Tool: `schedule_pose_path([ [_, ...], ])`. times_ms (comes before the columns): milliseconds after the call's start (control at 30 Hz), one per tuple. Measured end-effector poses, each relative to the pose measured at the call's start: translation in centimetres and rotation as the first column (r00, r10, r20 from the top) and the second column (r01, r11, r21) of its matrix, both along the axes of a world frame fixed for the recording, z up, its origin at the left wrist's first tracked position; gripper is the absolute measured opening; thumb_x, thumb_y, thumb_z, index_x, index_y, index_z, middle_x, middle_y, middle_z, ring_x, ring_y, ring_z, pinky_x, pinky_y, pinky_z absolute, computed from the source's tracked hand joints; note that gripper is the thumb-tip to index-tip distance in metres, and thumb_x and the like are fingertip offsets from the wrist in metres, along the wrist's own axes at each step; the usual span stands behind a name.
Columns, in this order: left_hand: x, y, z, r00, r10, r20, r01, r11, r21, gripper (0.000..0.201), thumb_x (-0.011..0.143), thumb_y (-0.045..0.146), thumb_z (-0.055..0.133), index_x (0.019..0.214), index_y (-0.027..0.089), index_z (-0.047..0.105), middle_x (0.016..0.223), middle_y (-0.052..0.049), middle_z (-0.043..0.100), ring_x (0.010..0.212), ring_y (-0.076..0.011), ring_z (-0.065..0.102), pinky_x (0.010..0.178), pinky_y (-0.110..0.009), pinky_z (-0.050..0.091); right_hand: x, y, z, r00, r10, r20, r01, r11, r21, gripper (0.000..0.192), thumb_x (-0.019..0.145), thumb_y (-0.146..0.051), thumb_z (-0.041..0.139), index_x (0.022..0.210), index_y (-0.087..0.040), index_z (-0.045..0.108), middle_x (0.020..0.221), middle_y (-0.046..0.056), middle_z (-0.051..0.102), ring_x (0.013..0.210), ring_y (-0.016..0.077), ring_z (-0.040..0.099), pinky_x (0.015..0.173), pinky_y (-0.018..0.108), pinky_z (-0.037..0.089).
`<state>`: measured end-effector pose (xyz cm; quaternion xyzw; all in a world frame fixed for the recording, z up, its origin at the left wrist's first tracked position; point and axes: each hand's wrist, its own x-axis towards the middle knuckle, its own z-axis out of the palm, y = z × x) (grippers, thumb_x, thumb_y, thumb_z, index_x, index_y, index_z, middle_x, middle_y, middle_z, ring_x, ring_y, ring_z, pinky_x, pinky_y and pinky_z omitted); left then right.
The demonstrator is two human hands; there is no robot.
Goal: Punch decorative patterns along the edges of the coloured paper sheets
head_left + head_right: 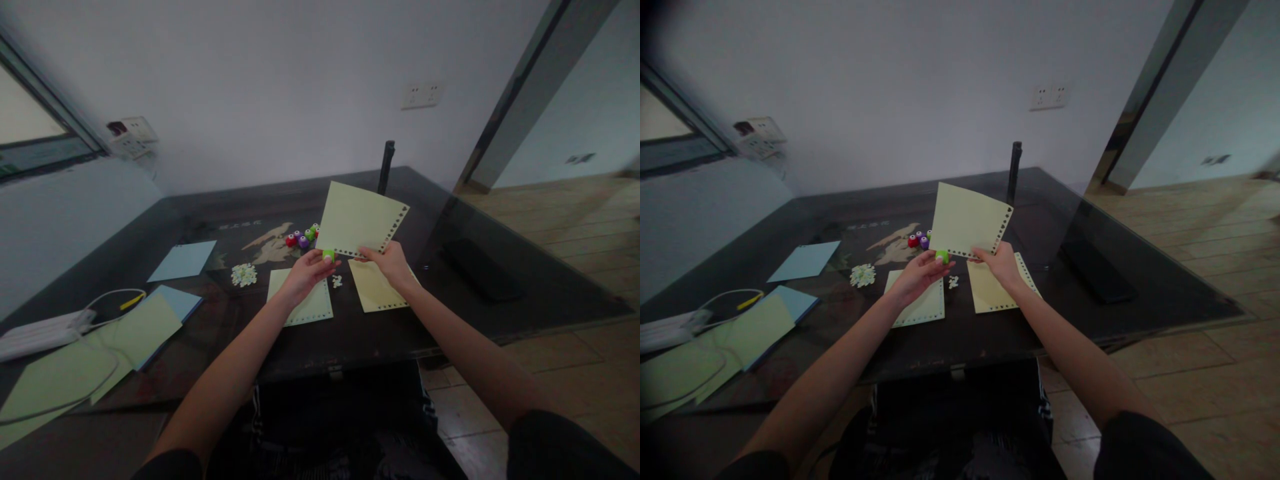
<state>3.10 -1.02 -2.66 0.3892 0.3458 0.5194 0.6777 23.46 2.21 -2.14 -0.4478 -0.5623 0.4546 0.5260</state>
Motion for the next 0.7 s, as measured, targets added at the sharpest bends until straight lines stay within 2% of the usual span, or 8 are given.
schedule_pose_path([
  [167, 0.16, -0.02, -0.06, 1.0, 0.025, -0.016, -0.025, 1.0, -0.017, 0.026, 0.07, 0.016, 0.073, 0.09, 0.015, 0.056, 0.095, -0.006, 0.067, 0.084, -0.0167, 0.067, 0.081, -0.03, 0.05, 0.02, -0.1, 0.08, 1.0, 0.0, 0.022, -0.001, 1.0, 0.03, 0.035, 0.062, -0.033, 0.073, 0.089, -0.01, 0.07, 0.091, 0.014, 0.072, 0.078, 0.026, 0.069, 0.075, 0.04, 0.056],
  [467, 0.71, -0.32, -0.05, 0.999, 0.03, 0.031, -0.031, 0.999, 0.021, 0.028, 0.067, 0.011, 0.074, 0.089, 0.014, 0.056, 0.093, -0.007, 0.067, 0.088, -0.0187, 0.067, 0.085, -0.031, 0.049, 0.19, 0.36, -0.76, 0.993, -0.073, 0.092, 0.061, 0.99, 0.124, 0.037, 0.063, -0.036, 0.073, 0.09, -0.01, 0.07, 0.093, 0.014, 0.072, 0.084, 0.027, 0.068, 0.081, 0.044, 0.054],
  [600, 0.7, -0.24, -0.15, 0.998, 0.056, 0.017, -0.056, 0.998, 0.016, 0.029, 0.065, 0.013, 0.076, 0.088, 0.013, 0.058, 0.091, -0.007, 0.067, 0.085, -0.0179, 0.067, 0.081, -0.03, 0.049, 0.18, 0.17, -0.64, 0.986, -0.072, 0.147, 0.047, 0.985, 0.168, 0.032, 0.066, -0.034, 0.071, 0.089, -0.012, 0.071, 0.094, 0.012, 0.072, 0.086, 0.0269, 0.068, 0.084, 0.043, 0.053],
  [700, 0.57, -0.15, -0.17, 0.997, 0.073, -0.003, -0.073, 0.997, 0.012, 0.028, 0.064, 0.016, 0.077, 0.085, 0.013, 0.059, 0.089, -0.006, 0.066, 0.082, -0.0162, 0.066, 0.077, -0.029, 0.049, 0.1, -0.07, -0.32, 0.987, -0.049, 0.151, 0.025, 0.987, 0.158, 0.031, 0.067, -0.032, 0.07, 0.089, -0.011, 0.071, 0.093, 0.013, 0.072, 0.083, 0.0267, 0.069, 0.08, 0.04, 0.055],
])
